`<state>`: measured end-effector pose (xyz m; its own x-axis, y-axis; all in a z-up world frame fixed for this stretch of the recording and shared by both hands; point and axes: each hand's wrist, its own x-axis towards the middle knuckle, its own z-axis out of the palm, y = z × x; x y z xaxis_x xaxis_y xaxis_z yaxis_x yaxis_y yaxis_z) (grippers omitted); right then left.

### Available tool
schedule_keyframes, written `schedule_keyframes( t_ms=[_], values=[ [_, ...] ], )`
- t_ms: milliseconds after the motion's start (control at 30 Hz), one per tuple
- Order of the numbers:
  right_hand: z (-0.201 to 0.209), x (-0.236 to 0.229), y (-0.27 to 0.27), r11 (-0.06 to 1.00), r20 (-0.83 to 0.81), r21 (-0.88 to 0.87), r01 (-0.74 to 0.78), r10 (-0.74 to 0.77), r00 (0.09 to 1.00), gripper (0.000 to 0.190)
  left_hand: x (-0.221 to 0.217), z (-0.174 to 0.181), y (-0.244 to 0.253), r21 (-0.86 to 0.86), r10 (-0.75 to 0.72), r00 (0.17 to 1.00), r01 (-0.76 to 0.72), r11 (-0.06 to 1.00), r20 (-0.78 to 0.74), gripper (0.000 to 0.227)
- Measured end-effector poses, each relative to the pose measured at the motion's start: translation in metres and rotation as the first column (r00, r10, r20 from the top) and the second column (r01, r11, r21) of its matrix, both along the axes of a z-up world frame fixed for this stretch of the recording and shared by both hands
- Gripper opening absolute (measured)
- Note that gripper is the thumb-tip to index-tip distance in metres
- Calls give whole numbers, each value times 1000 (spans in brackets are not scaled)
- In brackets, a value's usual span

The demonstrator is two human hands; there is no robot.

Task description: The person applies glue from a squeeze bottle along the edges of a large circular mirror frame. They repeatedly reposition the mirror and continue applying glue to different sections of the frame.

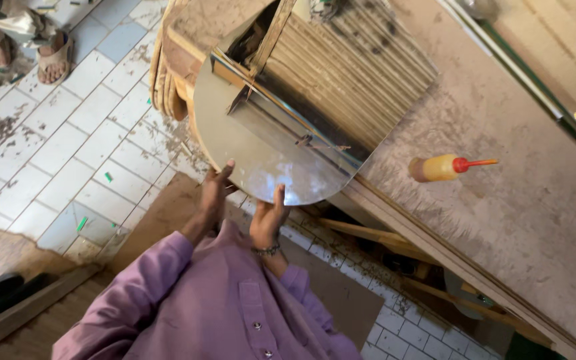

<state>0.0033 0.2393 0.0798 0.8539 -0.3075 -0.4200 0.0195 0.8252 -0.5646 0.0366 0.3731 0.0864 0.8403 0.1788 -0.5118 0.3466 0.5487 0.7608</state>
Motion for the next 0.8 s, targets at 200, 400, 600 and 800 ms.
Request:
schedule_keyframes(
  t_ms=[200, 400, 600, 800],
  values=[
    [16, -24, -75, 755, -29, 26, -655, 655, 755, 48, 14, -14, -42, 311, 335, 900, -415, 855, 280, 61],
    [36, -16, -306, 459, 19, -887, 55, -83, 996, 54, 24, -49, -59, 102, 592, 760, -633, 767, 267, 67],
    [17, 111, -442, -66, 250, -968, 242, -161, 955, 112, 39, -45, -32, 229, 553, 779, -619, 751, 294, 57],
    [-2, 179, -455, 15, 243, -970, 242, 60, 968, 113, 48, -29, -24, 134, 517, 760, -604, 786, 395, 55]
  ],
)
